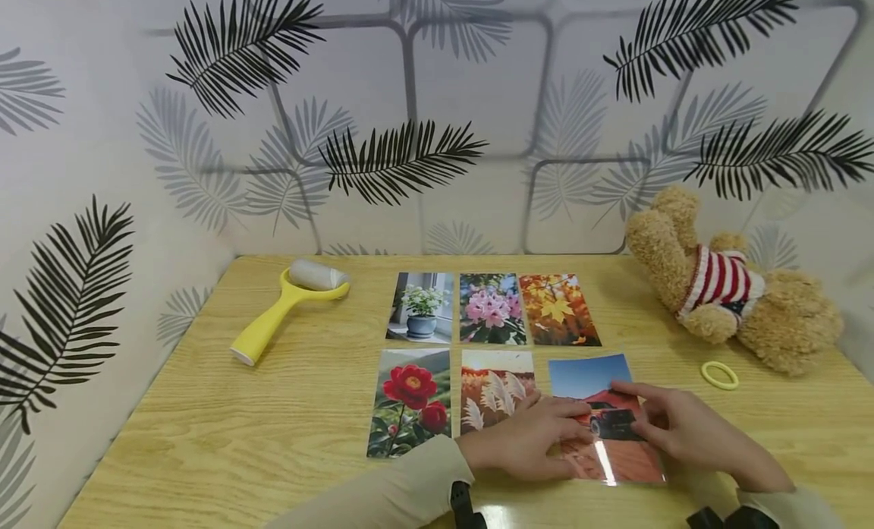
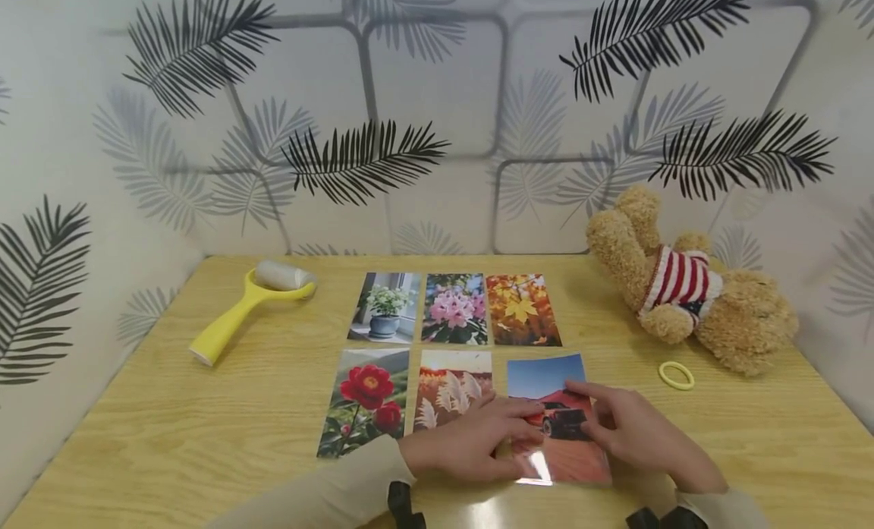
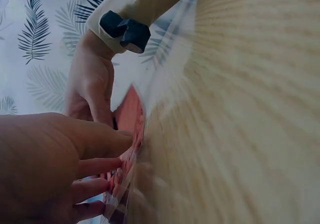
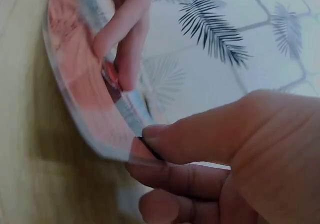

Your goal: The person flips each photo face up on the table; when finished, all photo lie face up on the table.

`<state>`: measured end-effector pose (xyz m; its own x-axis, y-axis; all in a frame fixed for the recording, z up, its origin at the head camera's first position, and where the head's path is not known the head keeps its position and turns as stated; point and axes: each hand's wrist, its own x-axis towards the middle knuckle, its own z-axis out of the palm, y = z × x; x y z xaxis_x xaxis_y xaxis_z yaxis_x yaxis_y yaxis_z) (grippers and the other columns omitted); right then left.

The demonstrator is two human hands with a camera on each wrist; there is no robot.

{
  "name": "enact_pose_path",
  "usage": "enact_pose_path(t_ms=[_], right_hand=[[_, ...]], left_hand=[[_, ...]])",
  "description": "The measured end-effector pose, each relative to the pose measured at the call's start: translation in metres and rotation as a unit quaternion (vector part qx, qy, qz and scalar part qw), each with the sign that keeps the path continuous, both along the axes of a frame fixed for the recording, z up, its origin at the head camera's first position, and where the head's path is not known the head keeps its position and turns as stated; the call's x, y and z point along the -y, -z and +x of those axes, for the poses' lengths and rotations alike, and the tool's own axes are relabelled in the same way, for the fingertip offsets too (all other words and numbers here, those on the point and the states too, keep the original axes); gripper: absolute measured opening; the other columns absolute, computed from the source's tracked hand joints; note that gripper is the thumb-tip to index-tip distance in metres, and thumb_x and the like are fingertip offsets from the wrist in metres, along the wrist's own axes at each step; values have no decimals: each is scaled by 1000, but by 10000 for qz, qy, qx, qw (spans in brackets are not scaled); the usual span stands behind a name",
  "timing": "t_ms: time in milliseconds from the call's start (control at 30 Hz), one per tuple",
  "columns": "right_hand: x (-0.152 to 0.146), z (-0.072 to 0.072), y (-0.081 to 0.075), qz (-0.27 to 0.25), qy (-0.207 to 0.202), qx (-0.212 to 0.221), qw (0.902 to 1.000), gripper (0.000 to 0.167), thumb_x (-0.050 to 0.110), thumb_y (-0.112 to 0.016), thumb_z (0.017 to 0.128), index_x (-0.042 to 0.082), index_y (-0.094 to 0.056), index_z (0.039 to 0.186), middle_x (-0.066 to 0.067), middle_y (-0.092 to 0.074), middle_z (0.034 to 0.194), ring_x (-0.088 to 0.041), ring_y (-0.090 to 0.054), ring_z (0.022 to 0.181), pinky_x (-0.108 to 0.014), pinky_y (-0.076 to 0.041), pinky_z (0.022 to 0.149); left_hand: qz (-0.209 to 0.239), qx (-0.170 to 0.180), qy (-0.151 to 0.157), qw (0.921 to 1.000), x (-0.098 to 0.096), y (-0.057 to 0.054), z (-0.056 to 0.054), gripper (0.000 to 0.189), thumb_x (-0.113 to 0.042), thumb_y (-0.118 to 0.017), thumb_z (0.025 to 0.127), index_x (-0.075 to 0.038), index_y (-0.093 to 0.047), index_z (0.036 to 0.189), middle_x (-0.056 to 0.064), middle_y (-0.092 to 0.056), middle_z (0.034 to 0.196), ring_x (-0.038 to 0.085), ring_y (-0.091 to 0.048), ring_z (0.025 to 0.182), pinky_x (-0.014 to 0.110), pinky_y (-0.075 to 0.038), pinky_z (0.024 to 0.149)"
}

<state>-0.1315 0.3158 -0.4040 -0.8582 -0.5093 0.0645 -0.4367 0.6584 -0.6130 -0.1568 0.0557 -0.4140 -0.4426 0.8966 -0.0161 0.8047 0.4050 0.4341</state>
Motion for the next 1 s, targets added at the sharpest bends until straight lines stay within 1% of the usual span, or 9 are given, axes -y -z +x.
enact_pose_path(t_ms=[133,233,400,467,633,733,867,933,1000], right_hand=[[-2,-3,11,17,-33,-509,9987,44,1,-64,89,-1,-53,131,18,-47,60,8,-36,51,-18,-34,45],[-1,-4,16,153,137,-688,9974,43,4,-67,88,2,-56,129,19,-46,60,8,-36,51,-18,-34,46],[5,-4,14,540,540,-446,9961,40,13,-68,89,4,-58,127,18,-46,58,6,-37,50,-19,-33,48],[6,-4,12,585,611,-333,9959,40,14,-68,89,3,-58,126,17,-47,58,5,-37,49,-19,-33,48],[7,-3,12,632,644,-254,9956,39,14,-68,89,2,-58,125,16,-49,59,5,-37,50,-20,-33,49],[9,-6,12,685,657,-200,9953,38,14,-66,91,3,-56,126,16,-50,60,5,-37,50,-20,-33,50],[13,-12,13,532,643,-87,9965,36,14,-62,94,4,-52,127,16,-49,60,4,-36,51,-20,-33,51],[15,-14,12,420,674,-58,9968,34,13,-61,95,4,-52,127,15,-47,60,4,-36,51,-20,-33,51],[16,-15,12,287,663,-96,9973,33,12,-60,95,3,-54,126,15,-45,59,4,-35,50,-20,-33,48]], left_hand=[[-353,-76,79,9993,1,-2,-1,47,-31,-59,94,-22,-52,140,-3,-29,158,14,-21,146,53,-14,117],[-518,-75,83,9986,2,-4,-1,48,-33,-56,95,-23,-49,142,-4,-26,159,14,-19,147,52,-11,118],[-640,38,48,9979,4,-7,-2,49,-36,-56,96,-23,-47,142,-4,-24,159,15,-16,148,50,-9,119],[-649,90,51,9978,4,-8,-3,49,-36,-56,96,-23,-47,142,-3,-24,159,16,-16,148,50,-9,119],[-701,106,83,9974,4,-8,-5,49,-37,-56,96,-24,-46,142,-4,-23,160,16,-15,148,49,-10,119],[-585,173,78,9981,5,-7,-7,48,-35,-56,96,-23,-48,141,-4,-24,159,15,-16,148,50,-9,119],[-115,310,-1,9995,8,-5,-10,40,-31,-56,96,-22,-54,135,-2,-29,158,16,-21,147,56,-8,117],[113,346,-56,9993,8,-6,-10,37,-31,-56,97,-21,-57,132,-2,-30,157,18,-23,146,58,-8,116],[234,384,-121,9989,8,-9,-8,36,-32,-57,97,-21,-57,131,-2,-30,157,21,-24,146,58,-9,116]])
